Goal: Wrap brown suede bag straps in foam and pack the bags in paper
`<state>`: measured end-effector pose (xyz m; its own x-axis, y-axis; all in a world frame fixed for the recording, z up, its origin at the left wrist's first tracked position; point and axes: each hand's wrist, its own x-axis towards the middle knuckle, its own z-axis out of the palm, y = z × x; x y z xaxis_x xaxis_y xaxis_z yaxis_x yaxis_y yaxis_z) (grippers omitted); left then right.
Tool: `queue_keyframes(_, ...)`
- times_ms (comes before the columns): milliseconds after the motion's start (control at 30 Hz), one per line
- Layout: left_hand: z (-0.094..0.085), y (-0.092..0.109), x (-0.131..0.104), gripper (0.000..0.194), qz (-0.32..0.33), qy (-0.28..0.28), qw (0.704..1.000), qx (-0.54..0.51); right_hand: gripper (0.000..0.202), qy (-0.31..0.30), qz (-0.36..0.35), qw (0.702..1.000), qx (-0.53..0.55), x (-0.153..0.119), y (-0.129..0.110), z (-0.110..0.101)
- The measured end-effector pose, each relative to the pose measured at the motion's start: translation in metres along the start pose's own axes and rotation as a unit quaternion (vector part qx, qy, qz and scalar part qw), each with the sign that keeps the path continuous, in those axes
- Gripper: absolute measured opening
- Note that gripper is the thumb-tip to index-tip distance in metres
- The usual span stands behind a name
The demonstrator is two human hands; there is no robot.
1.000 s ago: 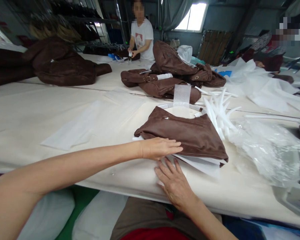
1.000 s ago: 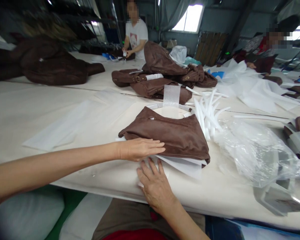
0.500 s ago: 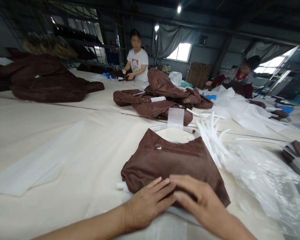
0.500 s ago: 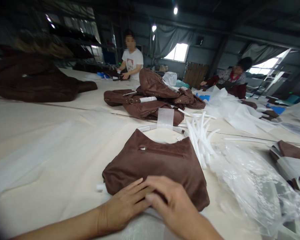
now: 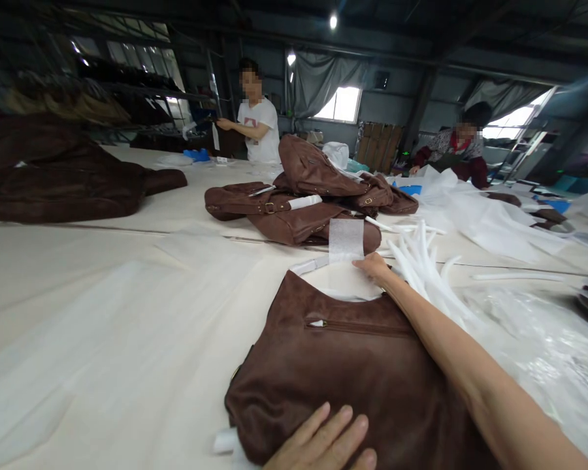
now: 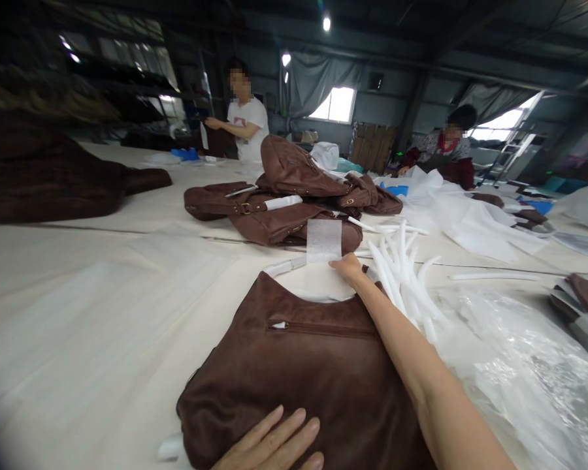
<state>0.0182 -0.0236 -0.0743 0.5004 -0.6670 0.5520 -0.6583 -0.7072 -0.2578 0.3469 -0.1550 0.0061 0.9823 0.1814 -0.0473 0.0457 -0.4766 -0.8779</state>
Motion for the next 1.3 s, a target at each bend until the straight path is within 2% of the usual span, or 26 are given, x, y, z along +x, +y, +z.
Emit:
queue_keyframes(67, -0.002, 0.0, 0.001, 0.039, -0.003, -0.006, 1.0, -0.01, 0.026, -0.004, -0.016, 0.998, 0.057, 0.002, -0.008, -0.002)
queue_keyframes(167, -0.013, -0.001, 0.006, 0.034, -0.008, -0.013, 0.999, -0.032, 0.03, -0.027, -0.061, 0.987, 0.147, -0.008, -0.031, -0.017)
queue_keyframes(233, -0.022, -0.001, 0.009, 0.032, -0.013, -0.026, 0.998, -0.056, 0.034, -0.049, -0.095, 0.975, 0.193, -0.028, -0.049, -0.033)
queue_keyframes(333, -0.032, 0.0, 0.014, 0.039, -0.036, -0.069, 0.992, -0.104, 0.036, -0.107, -0.174, 0.954, 0.217, -0.078, -0.063, -0.056)
queue_keyframes(400, -0.036, 0.002, 0.016, 0.043, -0.058, -0.077, 0.986, -0.133, 0.03, -0.146, -0.233, 0.945, 0.176, -0.12, -0.056, -0.064)
queue_keyframes(500, -0.038, 0.006, 0.019, 0.044, -0.098, -0.065, 0.979, -0.168, 0.01, -0.177, -0.306, 0.934, 0.052, -0.179, -0.022, -0.067)
queue_keyframes(567, -0.039, 0.008, 0.021, 0.044, -0.116, -0.046, 0.977, -0.175, 0.005, -0.194, -0.373, 0.907, -0.03, -0.208, 0.005, -0.065)
queue_keyframes(633, -0.04, 0.009, 0.022, 0.044, -0.121, -0.033, 0.977, -0.172, 0.014, -0.197, -0.441, 0.87, -0.1, -0.227, 0.027, -0.063)
queue_keyframes(733, -0.039, 0.011, 0.02, 0.047, -0.139, -0.02, 0.974, -0.179, 0.019, -0.185, -0.487, 0.839, -0.157, -0.24, 0.044, -0.062)
queue_keyframes(867, -0.034, 0.012, 0.014, 0.064, -0.147, 0.049, 0.97, -0.19, 0.02, -0.193, -0.492, 0.832, -0.167, -0.244, 0.048, -0.064)
queue_keyframes(967, -0.033, 0.013, 0.014, 0.075, -0.153, 0.068, 0.969, -0.181, 0.02, -0.207, -0.486, 0.837, -0.145, -0.245, 0.053, -0.067)
queue_keyframes(1067, -0.035, 0.014, 0.017, 0.084, -0.179, 0.052, 0.967, -0.174, 0.019, -0.218, -0.465, 0.85, -0.118, -0.242, 0.058, -0.069)
queue_keyframes(1133, -0.037, 0.013, 0.019, 0.083, -0.183, 0.024, 0.968, -0.172, 0.02, -0.229, -0.462, 0.848, -0.121, -0.239, 0.06, -0.069)
queue_keyframes(1233, -0.039, 0.012, 0.023, 0.069, -0.166, -0.017, 0.971, -0.169, 0.021, -0.226, -0.47, 0.842, -0.141, -0.242, 0.059, -0.07)
queue_keyframes(1300, -0.041, 0.01, 0.025, 0.059, -0.157, -0.035, 0.973, -0.163, 0.019, -0.186, -0.475, 0.846, -0.155, -0.258, 0.056, -0.071)
